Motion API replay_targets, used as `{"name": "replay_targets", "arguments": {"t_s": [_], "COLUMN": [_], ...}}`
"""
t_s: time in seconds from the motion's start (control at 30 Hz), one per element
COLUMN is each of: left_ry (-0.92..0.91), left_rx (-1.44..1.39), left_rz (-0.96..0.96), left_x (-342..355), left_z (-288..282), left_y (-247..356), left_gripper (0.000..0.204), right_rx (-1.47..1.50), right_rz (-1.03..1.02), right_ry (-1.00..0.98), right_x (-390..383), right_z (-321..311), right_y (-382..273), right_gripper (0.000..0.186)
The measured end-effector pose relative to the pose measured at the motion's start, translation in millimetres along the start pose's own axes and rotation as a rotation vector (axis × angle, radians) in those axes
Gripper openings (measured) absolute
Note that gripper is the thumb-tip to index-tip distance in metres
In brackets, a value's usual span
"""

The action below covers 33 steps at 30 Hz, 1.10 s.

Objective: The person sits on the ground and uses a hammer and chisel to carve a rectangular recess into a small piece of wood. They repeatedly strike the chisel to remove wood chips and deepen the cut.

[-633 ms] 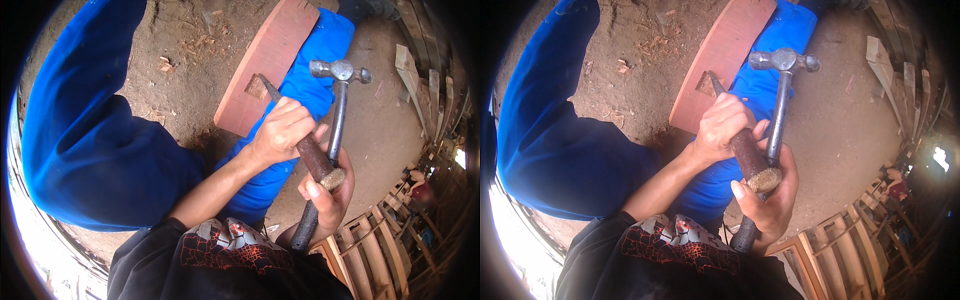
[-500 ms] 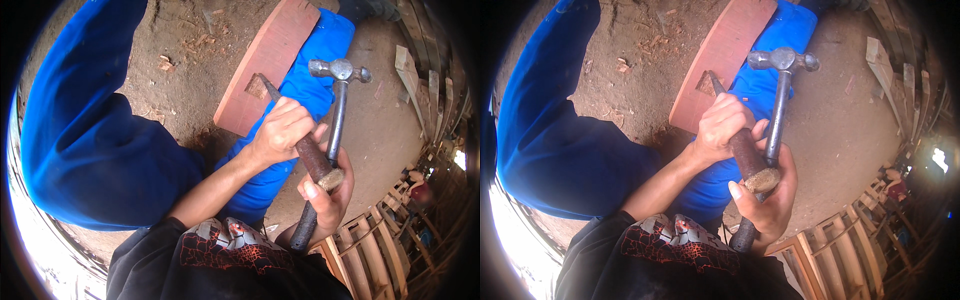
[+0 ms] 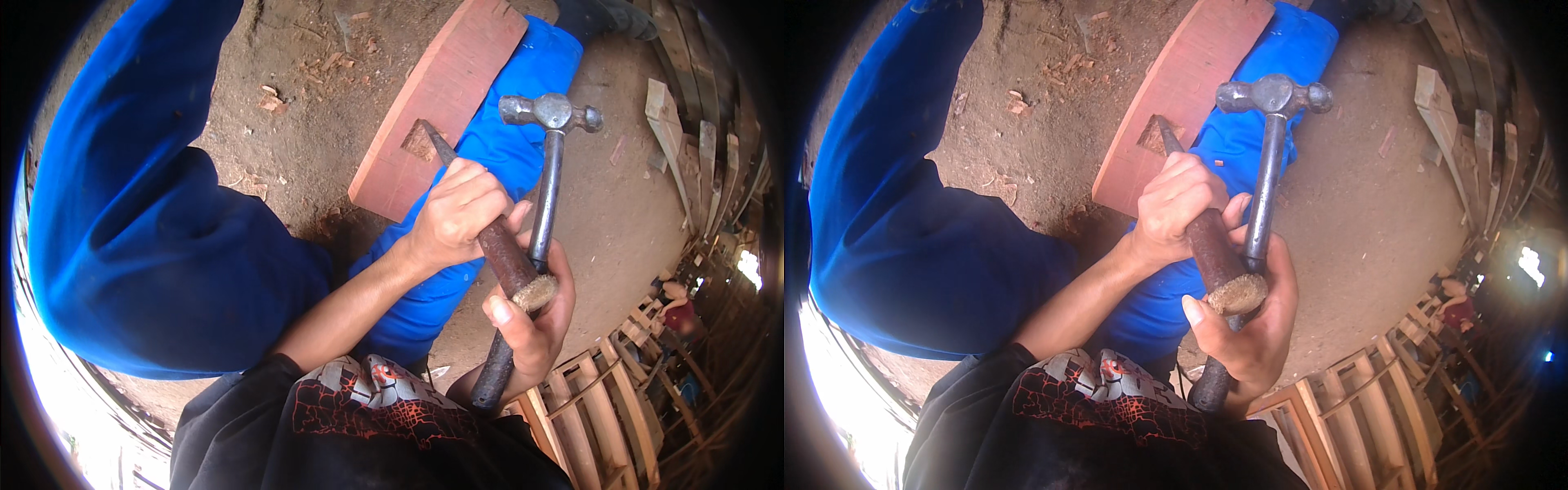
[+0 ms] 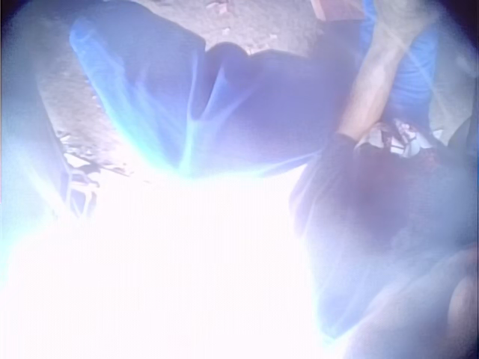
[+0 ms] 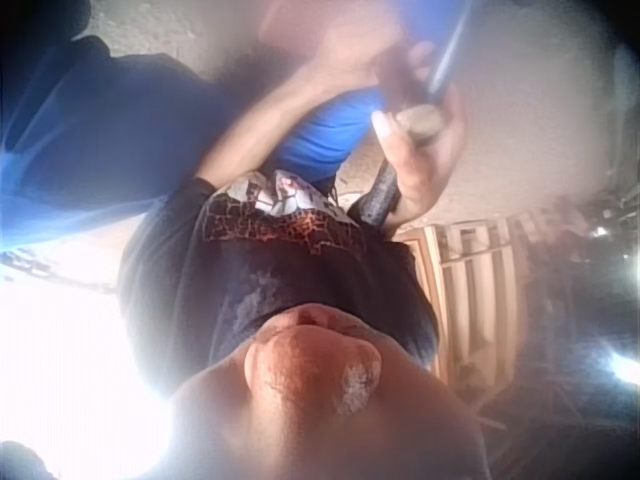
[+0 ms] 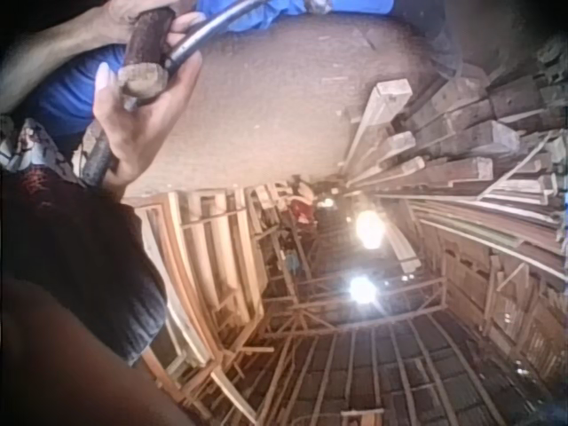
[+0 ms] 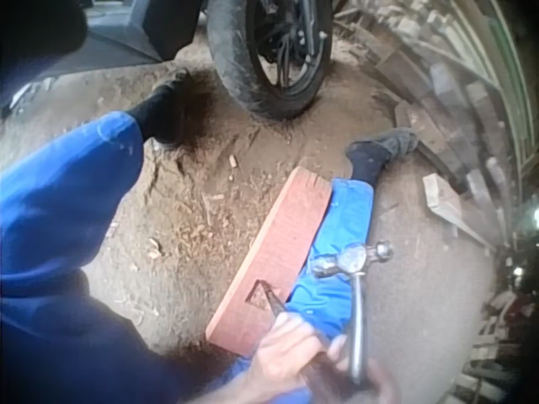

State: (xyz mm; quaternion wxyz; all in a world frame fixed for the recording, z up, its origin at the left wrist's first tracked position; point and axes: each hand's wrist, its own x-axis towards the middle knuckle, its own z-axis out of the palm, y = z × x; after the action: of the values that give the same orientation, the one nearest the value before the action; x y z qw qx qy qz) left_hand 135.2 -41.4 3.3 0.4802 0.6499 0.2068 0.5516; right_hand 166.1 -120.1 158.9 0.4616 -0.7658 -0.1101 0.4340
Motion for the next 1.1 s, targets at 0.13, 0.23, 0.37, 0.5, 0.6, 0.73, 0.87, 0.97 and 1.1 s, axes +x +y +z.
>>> {"name": "replay_targets", "arguments": {"t_s": [0.13,0.23,0.37,0.5,0.6,0.73,0.87,0.97,1.1], "left_ry": [0.022,0.029,0.033,0.01,0.022,0.048,0.051,0.049,0.045], "left_rx": [-0.018,-0.025,-0.027,-0.042,-0.052,-0.085,-0.085,-0.086,-0.076], "left_rz": [0.001,0.003,-0.001,-0.064,-0.056,-0.054,-0.04,-0.035,-0.035], "left_x": [0,0,2,-2,-4,-3,-2,-1,0], "left_z": [1,0,0,-2,-3,-1,-1,-2,-4], "left_y": [0,-1,1,0,-1,2,1,2,2], "left_gripper": [0.032,0.031,0.032,0.028,0.029,0.029,0.029,0.029,0.029], "right_rx": [-0.022,-0.019,0.0,0.015,-0.005,-0.017,-0.056,-0.086,-0.09], "right_rz": [-0.028,-0.041,-0.03,-0.042,-0.048,-0.07,-0.156,-0.191,-0.187], "right_ry": [-0.014,-0.013,0.003,0.013,-0.008,-0.013,0.006,0.007,-0.004], "right_x": [0,0,-2,0,0,-2,0,1,0], "right_z": [1,2,4,9,6,6,9,11,9], "right_y": [1,1,1,1,4,5,8,7,8], "right_gripper": [0.063,0.064,0.063,0.063,0.063,0.065,0.06,0.059,0.059]}}
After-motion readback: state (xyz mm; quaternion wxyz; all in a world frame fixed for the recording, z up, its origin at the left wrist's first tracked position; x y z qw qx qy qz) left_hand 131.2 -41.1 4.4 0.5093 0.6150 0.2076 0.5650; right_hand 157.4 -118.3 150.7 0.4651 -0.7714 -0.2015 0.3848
